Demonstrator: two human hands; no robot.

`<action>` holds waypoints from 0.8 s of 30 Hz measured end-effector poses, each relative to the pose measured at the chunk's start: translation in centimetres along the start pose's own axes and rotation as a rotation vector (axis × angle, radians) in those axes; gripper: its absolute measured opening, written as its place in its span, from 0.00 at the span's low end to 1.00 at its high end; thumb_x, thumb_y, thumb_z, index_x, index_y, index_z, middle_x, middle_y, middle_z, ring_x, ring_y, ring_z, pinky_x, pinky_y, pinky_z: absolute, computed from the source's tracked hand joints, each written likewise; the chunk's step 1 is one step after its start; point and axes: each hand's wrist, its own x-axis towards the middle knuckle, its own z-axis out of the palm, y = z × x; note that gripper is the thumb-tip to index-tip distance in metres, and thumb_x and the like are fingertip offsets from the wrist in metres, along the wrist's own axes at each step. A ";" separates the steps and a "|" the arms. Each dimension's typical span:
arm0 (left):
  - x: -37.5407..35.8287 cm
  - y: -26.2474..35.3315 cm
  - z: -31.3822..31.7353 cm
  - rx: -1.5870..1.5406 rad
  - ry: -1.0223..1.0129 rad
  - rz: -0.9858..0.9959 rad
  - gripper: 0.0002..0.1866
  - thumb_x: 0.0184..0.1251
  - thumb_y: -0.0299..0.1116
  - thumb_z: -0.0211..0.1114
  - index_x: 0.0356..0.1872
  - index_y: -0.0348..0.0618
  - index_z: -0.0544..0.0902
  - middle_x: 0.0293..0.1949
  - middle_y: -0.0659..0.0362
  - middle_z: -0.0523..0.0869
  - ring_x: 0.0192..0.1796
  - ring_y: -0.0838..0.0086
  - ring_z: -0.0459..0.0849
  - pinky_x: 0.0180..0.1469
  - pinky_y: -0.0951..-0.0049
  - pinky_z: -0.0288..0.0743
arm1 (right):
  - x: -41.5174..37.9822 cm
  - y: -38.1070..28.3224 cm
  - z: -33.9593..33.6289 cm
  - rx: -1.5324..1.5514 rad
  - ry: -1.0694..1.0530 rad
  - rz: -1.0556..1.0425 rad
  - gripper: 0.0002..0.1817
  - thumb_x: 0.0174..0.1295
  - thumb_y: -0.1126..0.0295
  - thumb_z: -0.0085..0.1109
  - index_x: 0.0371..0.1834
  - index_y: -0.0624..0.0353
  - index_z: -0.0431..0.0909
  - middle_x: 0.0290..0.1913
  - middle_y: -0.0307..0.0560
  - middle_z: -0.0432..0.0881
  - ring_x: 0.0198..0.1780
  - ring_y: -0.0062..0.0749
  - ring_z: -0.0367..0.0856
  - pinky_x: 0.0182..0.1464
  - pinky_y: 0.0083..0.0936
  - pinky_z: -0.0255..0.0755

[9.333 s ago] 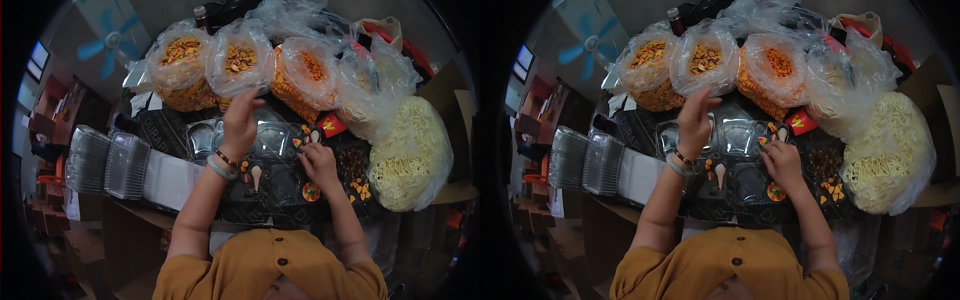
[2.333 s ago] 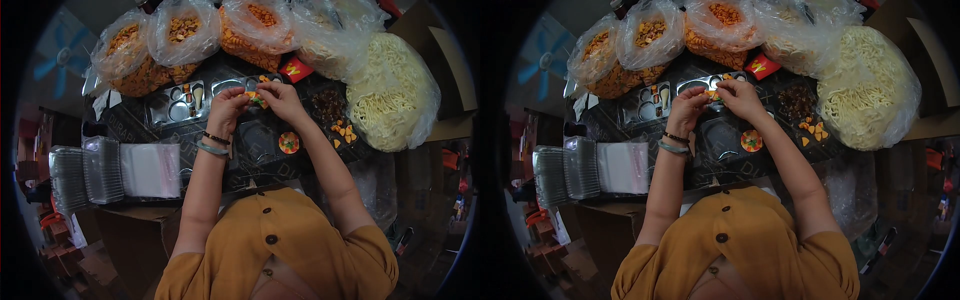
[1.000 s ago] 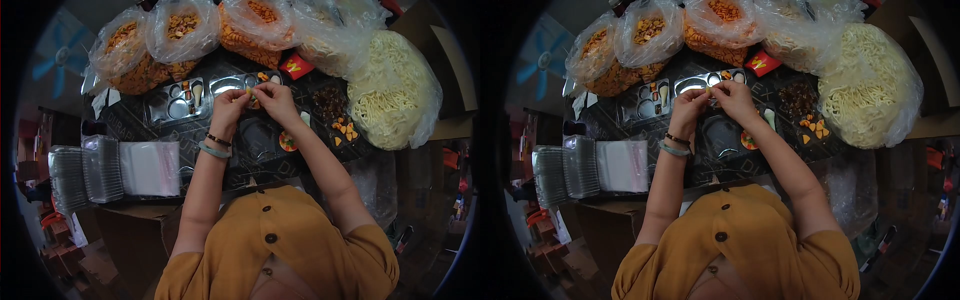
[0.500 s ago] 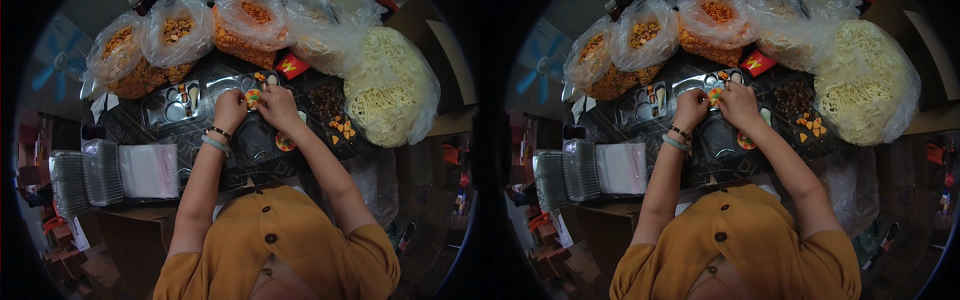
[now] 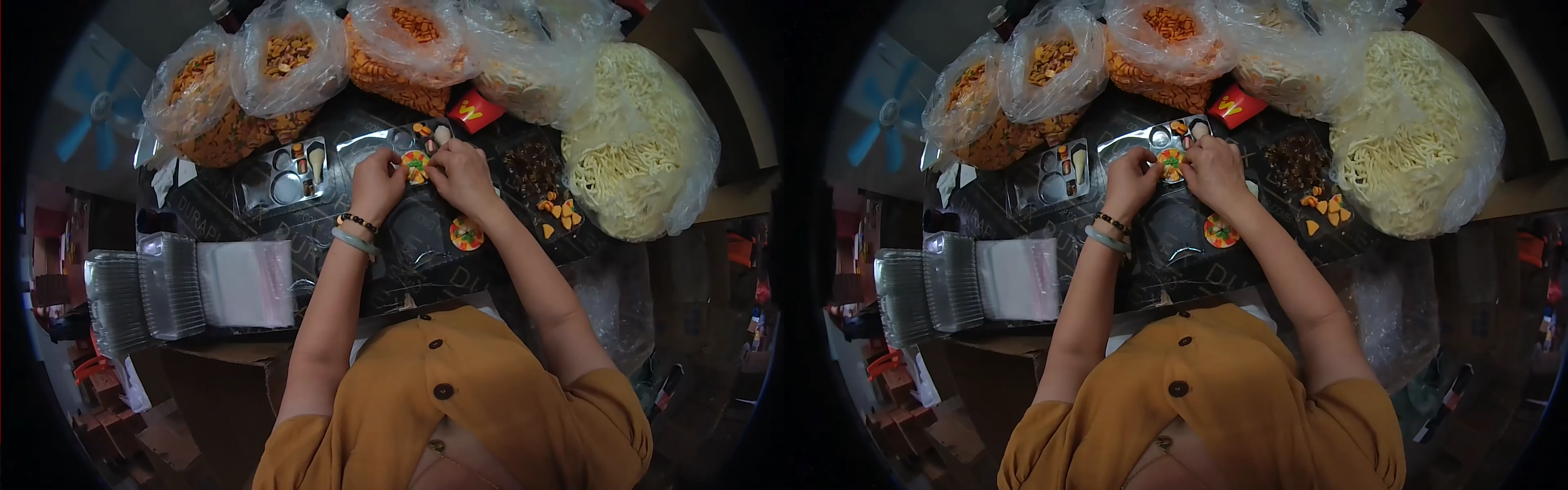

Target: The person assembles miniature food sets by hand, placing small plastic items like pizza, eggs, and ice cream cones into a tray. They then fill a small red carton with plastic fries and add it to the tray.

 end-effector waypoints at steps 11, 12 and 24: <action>0.3 -0.6 0.6 0.046 0.031 0.057 0.13 0.46 0.34 0.72 0.33 0.40 0.83 0.20 0.58 0.80 0.22 0.75 0.78 0.27 0.75 0.71 | 0.2 0.0 0.6 -0.064 -0.014 0.000 0.09 0.48 0.65 0.65 0.31 0.56 0.82 0.31 0.44 0.76 0.39 0.39 0.77 0.41 0.38 0.66; 0.4 -0.5 0.3 0.025 -0.022 0.025 0.13 0.46 0.35 0.72 0.32 0.40 0.83 0.23 0.54 0.82 0.25 0.68 0.81 0.30 0.71 0.74 | 0.1 0.0 0.5 -0.063 -0.038 -0.001 0.10 0.48 0.65 0.65 0.32 0.56 0.82 0.31 0.44 0.76 0.39 0.39 0.77 0.41 0.38 0.66; -1.9 0.4 -1.2 -0.919 -0.196 -0.255 0.25 0.57 0.19 0.60 0.57 0.30 0.68 0.46 0.56 0.79 0.46 0.72 0.80 0.49 0.76 0.76 | -2.7 -1.9 -1.0 0.482 0.049 0.236 0.10 0.56 0.70 0.62 0.39 0.62 0.82 0.32 0.44 0.79 0.30 0.26 0.79 0.35 0.22 0.71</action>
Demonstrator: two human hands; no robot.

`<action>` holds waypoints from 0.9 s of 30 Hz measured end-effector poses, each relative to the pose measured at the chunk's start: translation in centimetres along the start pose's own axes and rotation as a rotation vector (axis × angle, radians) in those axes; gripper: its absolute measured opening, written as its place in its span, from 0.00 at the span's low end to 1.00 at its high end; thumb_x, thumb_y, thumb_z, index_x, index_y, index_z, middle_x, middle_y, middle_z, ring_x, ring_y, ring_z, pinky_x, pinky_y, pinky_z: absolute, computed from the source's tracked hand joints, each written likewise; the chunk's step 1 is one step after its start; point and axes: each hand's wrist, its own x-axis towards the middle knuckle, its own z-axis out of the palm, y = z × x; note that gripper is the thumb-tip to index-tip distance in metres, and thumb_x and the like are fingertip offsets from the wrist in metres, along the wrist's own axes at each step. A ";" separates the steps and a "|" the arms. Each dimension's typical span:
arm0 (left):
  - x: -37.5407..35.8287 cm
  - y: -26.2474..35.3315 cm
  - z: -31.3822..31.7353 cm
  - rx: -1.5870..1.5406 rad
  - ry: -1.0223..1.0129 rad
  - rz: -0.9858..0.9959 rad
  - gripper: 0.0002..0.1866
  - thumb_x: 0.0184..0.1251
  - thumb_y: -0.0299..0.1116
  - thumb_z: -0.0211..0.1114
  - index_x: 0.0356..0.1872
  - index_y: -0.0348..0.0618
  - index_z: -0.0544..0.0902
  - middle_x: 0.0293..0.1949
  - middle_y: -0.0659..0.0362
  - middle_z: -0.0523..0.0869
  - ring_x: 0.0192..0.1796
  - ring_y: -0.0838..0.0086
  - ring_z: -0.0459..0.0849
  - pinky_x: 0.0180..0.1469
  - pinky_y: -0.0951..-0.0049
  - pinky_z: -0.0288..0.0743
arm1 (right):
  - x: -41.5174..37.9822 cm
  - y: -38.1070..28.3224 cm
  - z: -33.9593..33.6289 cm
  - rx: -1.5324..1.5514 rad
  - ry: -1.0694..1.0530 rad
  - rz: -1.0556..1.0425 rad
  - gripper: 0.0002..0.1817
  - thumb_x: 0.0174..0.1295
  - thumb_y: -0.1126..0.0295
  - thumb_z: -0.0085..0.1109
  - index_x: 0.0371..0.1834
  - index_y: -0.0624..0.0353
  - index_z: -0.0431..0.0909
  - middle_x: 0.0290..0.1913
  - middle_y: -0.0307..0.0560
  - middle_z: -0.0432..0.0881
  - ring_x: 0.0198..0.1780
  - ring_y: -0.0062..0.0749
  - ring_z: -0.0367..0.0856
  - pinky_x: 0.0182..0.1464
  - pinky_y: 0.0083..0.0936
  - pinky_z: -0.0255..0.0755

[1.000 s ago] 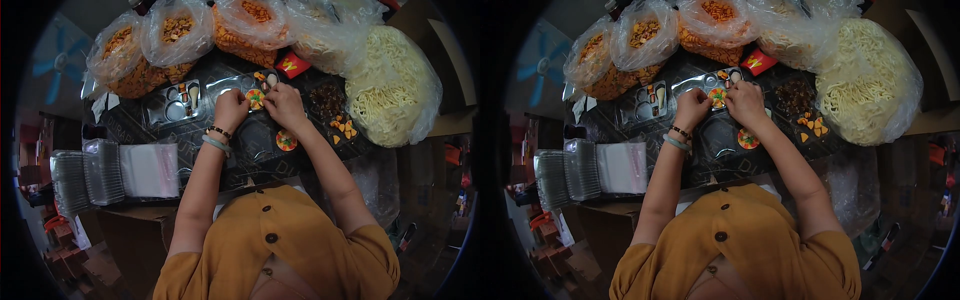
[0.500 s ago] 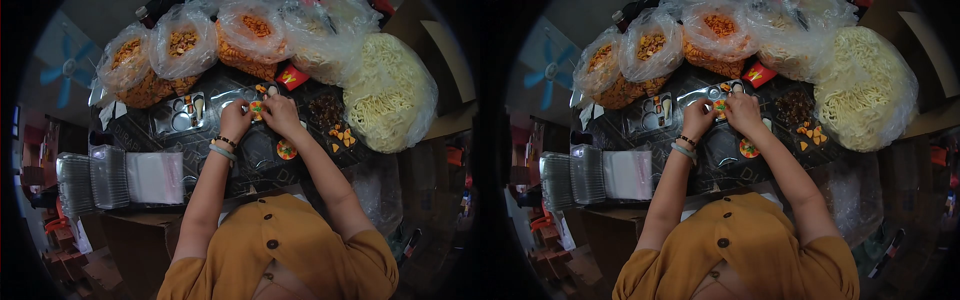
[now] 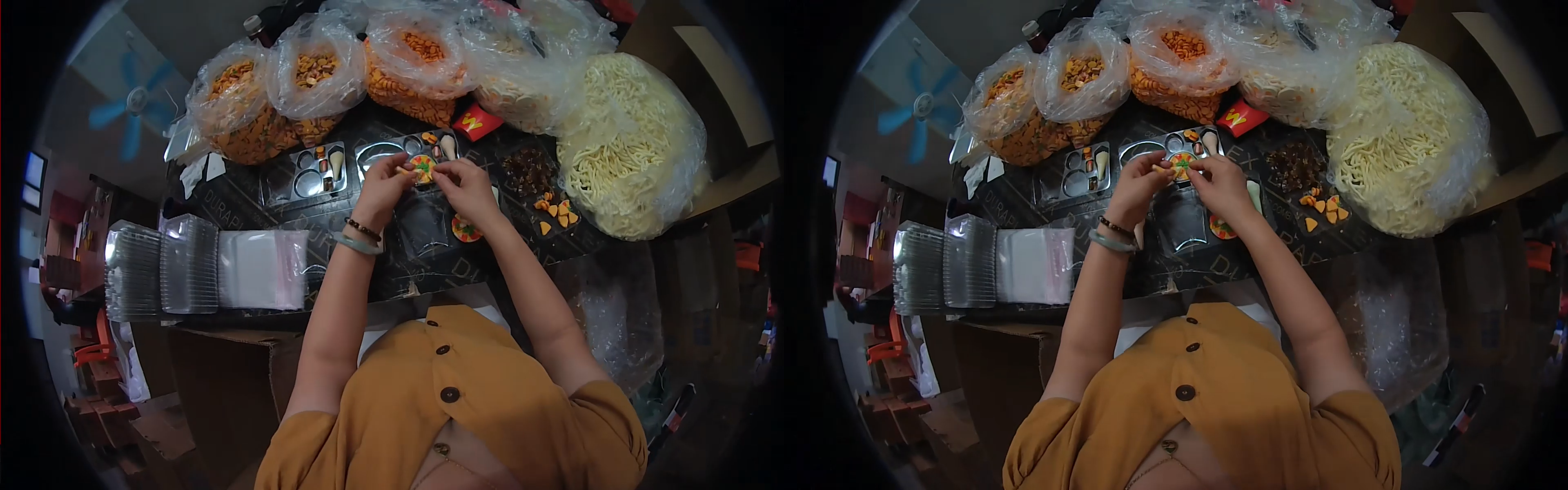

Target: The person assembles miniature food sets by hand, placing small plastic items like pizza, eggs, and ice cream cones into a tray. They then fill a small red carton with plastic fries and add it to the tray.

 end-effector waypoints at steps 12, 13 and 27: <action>-8.0 0.2 -0.8 0.086 0.141 0.156 0.24 0.52 0.18 0.67 0.52 0.32 0.72 0.45 0.54 0.80 0.42 0.76 0.83 0.41 0.82 0.77 | -2.6 -3.1 3.1 0.492 -0.345 0.211 0.07 0.60 0.71 0.60 0.38 0.63 0.79 0.34 0.38 0.80 0.35 0.18 0.77 0.40 0.13 0.71; -8.5 0.3 -1.4 0.083 0.148 0.137 0.20 0.52 0.19 0.68 0.47 0.32 0.75 0.42 0.56 0.82 0.39 0.77 0.83 0.39 0.83 0.77 | -2.6 -3.5 3.4 0.541 -0.365 0.231 0.07 0.60 0.71 0.60 0.37 0.63 0.78 0.34 0.37 0.80 0.36 0.18 0.78 0.39 0.13 0.71; -8.3 3.3 -12.2 0.257 0.510 0.107 0.07 0.58 0.26 0.66 0.36 0.35 0.84 0.30 0.62 0.84 0.30 0.83 0.79 0.34 0.81 0.73 | 2.9 -6.3 10.8 0.363 -0.465 0.096 0.08 0.62 0.69 0.59 0.36 0.63 0.75 0.33 0.43 0.82 0.33 0.23 0.82 0.35 0.17 0.74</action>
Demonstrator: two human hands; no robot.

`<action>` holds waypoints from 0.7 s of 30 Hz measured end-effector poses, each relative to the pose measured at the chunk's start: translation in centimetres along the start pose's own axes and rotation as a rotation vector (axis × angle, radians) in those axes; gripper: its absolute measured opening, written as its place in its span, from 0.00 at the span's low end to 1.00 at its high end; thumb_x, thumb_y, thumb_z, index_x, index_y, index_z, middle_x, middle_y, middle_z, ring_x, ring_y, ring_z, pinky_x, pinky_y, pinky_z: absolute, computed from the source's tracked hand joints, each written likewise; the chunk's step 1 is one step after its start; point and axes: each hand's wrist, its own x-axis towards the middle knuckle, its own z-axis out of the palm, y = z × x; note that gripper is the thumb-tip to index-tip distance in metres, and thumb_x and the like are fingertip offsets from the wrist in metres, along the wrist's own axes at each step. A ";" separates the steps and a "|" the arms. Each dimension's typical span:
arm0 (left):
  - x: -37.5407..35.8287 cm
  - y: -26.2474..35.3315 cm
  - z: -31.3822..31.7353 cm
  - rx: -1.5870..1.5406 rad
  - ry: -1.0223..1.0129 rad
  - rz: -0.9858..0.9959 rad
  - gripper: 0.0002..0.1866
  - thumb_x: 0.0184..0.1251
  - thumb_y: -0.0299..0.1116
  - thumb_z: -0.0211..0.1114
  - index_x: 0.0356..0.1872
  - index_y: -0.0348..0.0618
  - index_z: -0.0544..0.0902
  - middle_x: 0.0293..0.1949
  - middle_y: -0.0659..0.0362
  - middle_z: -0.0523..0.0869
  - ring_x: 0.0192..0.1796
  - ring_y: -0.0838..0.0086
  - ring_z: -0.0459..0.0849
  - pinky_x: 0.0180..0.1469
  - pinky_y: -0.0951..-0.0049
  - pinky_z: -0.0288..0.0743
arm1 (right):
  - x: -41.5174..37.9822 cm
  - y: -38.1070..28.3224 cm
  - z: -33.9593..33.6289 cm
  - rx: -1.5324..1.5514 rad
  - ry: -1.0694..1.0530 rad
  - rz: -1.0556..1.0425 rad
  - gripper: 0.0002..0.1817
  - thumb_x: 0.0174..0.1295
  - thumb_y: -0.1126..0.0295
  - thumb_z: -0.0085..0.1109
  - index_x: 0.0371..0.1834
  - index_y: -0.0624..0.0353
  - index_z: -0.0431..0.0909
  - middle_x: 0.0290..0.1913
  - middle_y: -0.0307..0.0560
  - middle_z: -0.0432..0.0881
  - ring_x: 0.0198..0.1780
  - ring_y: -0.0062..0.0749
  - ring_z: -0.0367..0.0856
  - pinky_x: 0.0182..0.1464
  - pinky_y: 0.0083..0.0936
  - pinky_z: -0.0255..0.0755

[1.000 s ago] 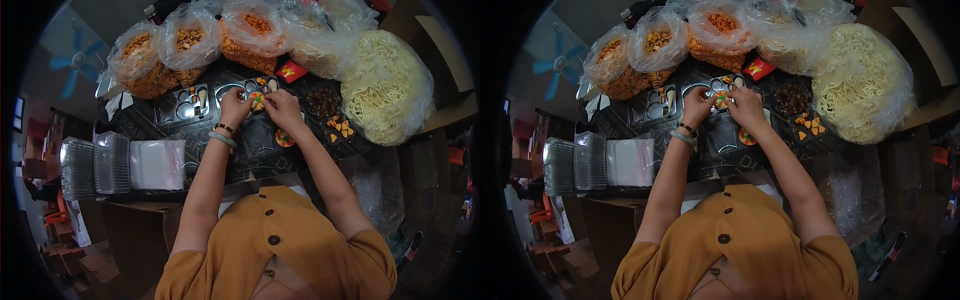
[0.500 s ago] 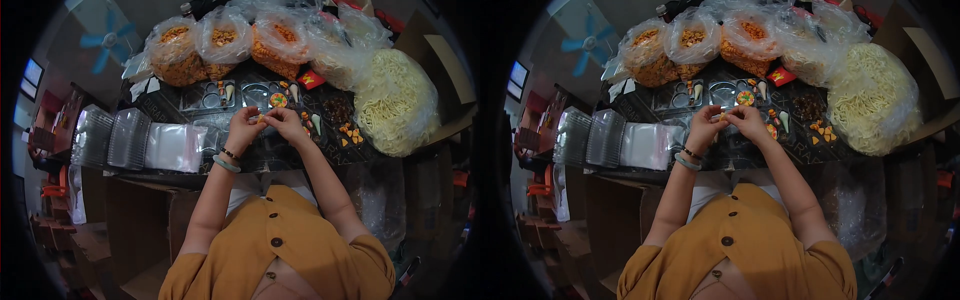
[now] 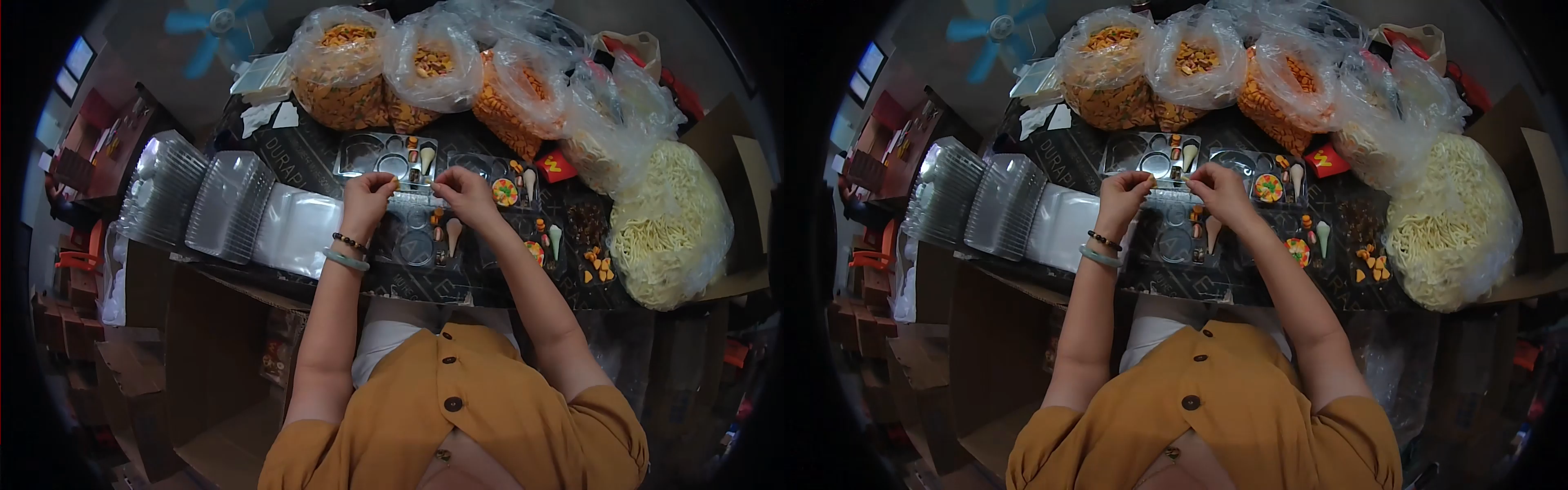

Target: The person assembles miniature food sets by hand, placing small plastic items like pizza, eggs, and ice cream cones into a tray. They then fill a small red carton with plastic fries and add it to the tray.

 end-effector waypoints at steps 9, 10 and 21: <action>7.0 -2.0 -1.9 0.350 0.007 0.081 0.07 0.54 0.25 0.67 0.33 0.34 0.84 0.30 0.57 0.86 0.34 0.78 0.82 0.38 0.79 0.75 | 8.3 1.3 2.8 -0.707 -0.018 -0.492 0.04 0.47 0.70 0.65 0.27 0.54 0.82 0.29 0.43 0.81 0.37 0.39 0.78 0.41 0.35 0.69; 7.3 -2.1 -1.7 0.362 -0.012 0.077 0.07 0.53 0.26 0.68 0.33 0.35 0.84 0.30 0.57 0.86 0.34 0.77 0.83 0.38 0.78 0.75 | 8.6 1.4 2.8 -0.806 -0.020 -0.520 0.03 0.46 0.69 0.65 0.25 0.53 0.83 0.30 0.41 0.81 0.38 0.37 0.77 0.43 0.34 0.67; 8.0 -3.4 -0.5 0.664 0.087 0.367 0.08 0.49 0.30 0.70 0.30 0.37 0.83 0.30 0.53 0.80 0.31 0.64 0.80 0.35 0.70 0.74 | 9.1 0.8 2.9 -0.995 0.017 -0.475 0.06 0.45 0.63 0.67 0.25 0.50 0.84 0.31 0.38 0.77 0.41 0.34 0.74 0.48 0.35 0.59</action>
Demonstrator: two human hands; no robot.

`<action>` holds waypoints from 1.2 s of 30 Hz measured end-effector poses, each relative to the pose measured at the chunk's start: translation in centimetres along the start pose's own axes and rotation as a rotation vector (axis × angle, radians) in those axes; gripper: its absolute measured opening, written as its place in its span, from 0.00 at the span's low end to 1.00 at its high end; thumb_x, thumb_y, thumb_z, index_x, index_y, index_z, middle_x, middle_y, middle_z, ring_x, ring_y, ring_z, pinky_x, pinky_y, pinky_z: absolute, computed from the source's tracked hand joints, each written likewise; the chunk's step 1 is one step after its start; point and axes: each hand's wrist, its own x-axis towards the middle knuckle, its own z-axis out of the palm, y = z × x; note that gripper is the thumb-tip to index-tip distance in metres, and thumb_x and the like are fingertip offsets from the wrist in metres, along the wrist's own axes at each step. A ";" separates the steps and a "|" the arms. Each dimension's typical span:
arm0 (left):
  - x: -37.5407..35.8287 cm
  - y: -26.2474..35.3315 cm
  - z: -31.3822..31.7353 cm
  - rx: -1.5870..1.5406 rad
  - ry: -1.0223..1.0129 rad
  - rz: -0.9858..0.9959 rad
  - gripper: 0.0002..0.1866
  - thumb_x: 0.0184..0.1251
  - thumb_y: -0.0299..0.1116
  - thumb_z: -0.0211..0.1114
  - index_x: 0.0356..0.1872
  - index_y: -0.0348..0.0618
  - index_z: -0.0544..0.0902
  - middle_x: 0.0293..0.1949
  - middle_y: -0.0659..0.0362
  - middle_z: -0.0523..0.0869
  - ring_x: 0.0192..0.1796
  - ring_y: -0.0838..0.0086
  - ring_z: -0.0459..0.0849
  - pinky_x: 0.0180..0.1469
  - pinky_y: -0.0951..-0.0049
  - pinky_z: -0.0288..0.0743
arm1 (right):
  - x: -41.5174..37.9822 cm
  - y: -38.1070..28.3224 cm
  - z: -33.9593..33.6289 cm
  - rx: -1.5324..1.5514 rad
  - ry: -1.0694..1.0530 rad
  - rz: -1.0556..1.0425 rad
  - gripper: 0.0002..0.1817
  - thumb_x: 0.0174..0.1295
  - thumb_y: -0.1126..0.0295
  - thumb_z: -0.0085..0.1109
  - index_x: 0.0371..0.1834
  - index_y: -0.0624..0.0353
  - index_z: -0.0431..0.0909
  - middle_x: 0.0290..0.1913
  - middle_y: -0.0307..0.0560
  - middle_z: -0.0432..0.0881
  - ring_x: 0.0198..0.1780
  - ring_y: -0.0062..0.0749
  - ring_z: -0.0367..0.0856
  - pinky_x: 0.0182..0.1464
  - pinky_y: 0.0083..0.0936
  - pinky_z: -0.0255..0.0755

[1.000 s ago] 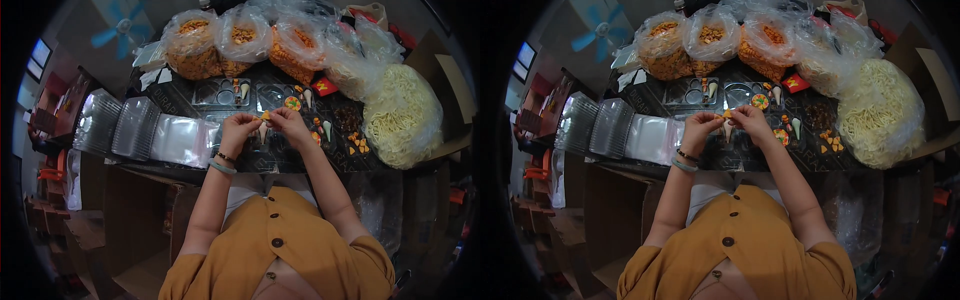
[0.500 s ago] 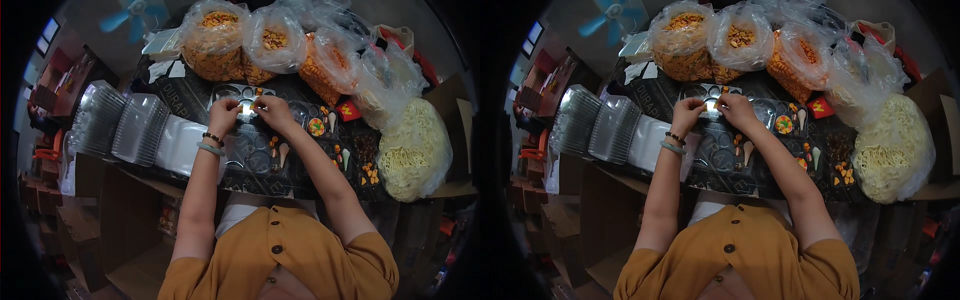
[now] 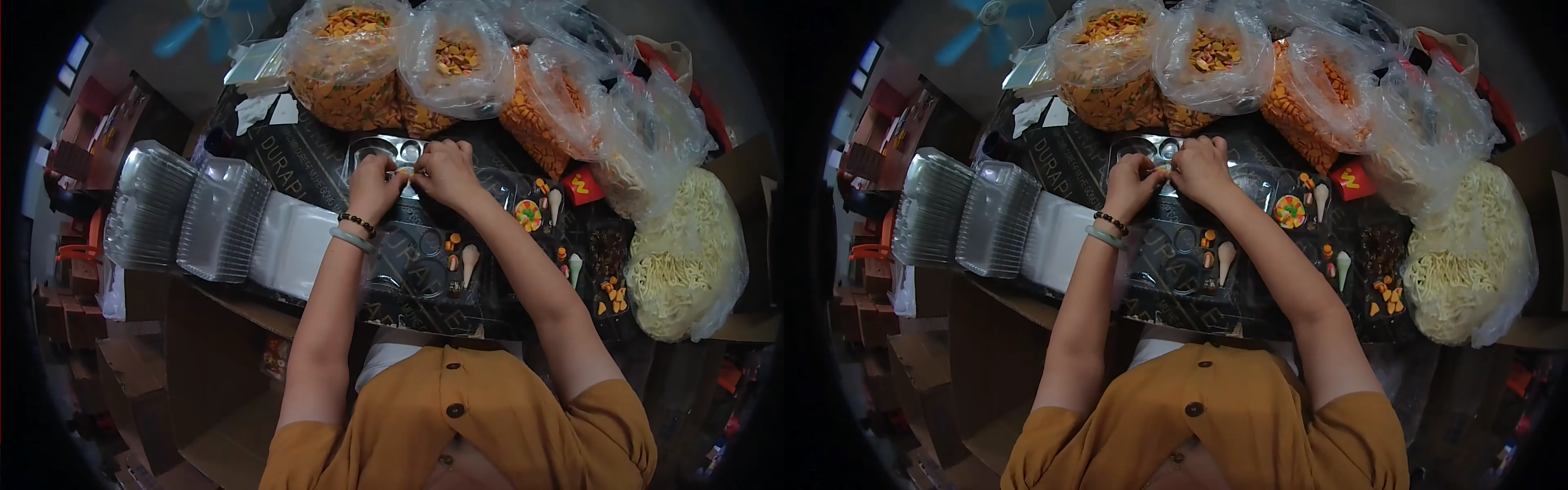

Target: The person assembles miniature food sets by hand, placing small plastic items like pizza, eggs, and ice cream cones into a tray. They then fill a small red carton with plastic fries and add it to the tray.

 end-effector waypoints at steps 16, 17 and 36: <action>-0.5 0.3 -0.6 0.037 -0.033 0.112 0.06 0.52 0.25 0.65 0.32 0.40 0.85 0.30 0.52 0.83 0.34 0.57 0.82 0.38 0.67 0.75 | -0.2 -0.9 -0.7 -0.122 -0.048 -0.006 0.07 0.48 0.72 0.56 0.25 0.50 0.85 0.32 0.44 0.79 0.45 0.37 0.75 0.55 0.37 0.55; -0.4 0.3 -0.6 0.037 -0.032 0.114 0.06 0.52 0.25 0.65 0.32 0.40 0.85 0.30 0.52 0.83 0.34 0.57 0.82 0.38 0.67 0.75 | -0.3 -0.9 -0.5 -0.123 -0.047 -0.006 0.07 0.48 0.72 0.56 0.25 0.50 0.85 0.32 0.44 0.79 0.45 0.37 0.75 0.55 0.37 0.55; -0.4 -0.1 -0.2 -0.094 -0.070 -0.019 0.09 0.54 0.32 0.67 0.36 0.42 0.85 0.32 0.54 0.82 0.31 0.65 0.82 0.34 0.68 0.74 | -0.7 1.1 -0.3 0.063 0.084 0.110 0.04 0.51 0.66 0.62 0.29 0.49 0.84 0.30 0.38 0.78 0.41 0.34 0.77 0.54 0.39 0.54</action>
